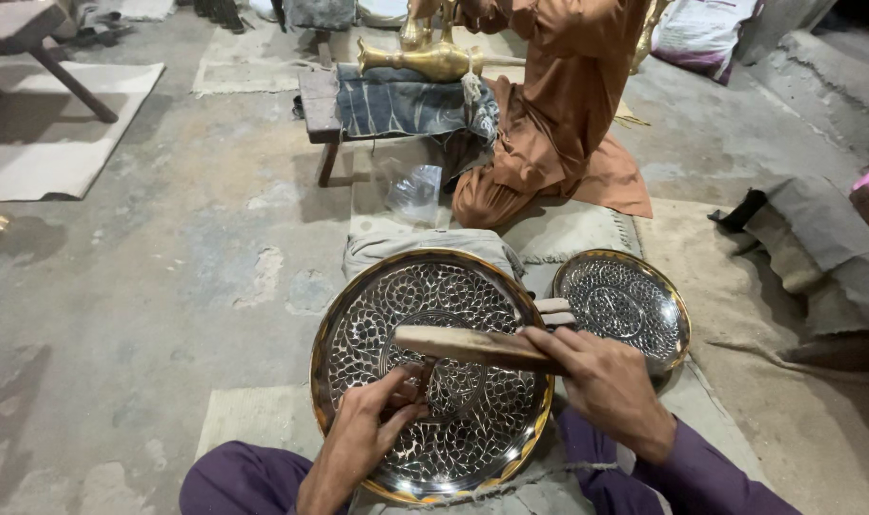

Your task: The person sits on the floor and uses a hammer and chisel to emboss a decorative pattern onto a large metal plate. They repeatedly strike the chisel to create a textured surface while another person works on a brass object in the background.

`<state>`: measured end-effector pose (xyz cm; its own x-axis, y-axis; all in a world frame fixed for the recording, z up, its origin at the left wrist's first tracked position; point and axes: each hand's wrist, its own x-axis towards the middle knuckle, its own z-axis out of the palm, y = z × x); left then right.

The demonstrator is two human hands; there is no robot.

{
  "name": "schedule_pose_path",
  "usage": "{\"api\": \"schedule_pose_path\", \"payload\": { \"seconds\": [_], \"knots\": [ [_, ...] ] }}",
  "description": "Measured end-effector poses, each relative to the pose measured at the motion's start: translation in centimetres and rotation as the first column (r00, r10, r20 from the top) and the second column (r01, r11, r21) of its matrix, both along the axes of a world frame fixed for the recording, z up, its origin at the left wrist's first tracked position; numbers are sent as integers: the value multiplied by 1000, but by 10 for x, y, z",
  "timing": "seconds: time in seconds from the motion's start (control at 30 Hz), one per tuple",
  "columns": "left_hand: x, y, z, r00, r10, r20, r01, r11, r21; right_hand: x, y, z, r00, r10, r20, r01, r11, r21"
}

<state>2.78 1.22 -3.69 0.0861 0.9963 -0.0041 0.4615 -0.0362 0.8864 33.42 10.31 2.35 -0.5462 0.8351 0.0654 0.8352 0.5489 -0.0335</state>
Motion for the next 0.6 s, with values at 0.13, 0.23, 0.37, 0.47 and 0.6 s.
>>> {"api": "schedule_pose_path", "payload": {
  "seconds": [0.13, 0.23, 0.37, 0.47, 0.6],
  "knots": [
    [-1, -4, 1, 999, 21, 42, -19, 999, -45, 5, -2, -8, 897, 15, -441, -90, 985, -149],
    [-1, -5, 6, 999, -7, 53, 7, 1000, 1, 7, -2, -10, 988, 60, -145, -64, 998, -25],
    [0, -8, 12, 998, 11, 61, -10, 1000, -26, 5, -4, -10, 841, 161, -516, -210, 977, -39],
    [0, -7, 16, 999, 2, 46, -2, 1000, -8, 2, -7, -2, 977, 74, -198, -90, 993, -76],
    [0, -7, 17, 999, -20, 31, 19, 999, 33, 0, -11, 15, 975, -113, -190, 91, 988, -124]
  ]
}}
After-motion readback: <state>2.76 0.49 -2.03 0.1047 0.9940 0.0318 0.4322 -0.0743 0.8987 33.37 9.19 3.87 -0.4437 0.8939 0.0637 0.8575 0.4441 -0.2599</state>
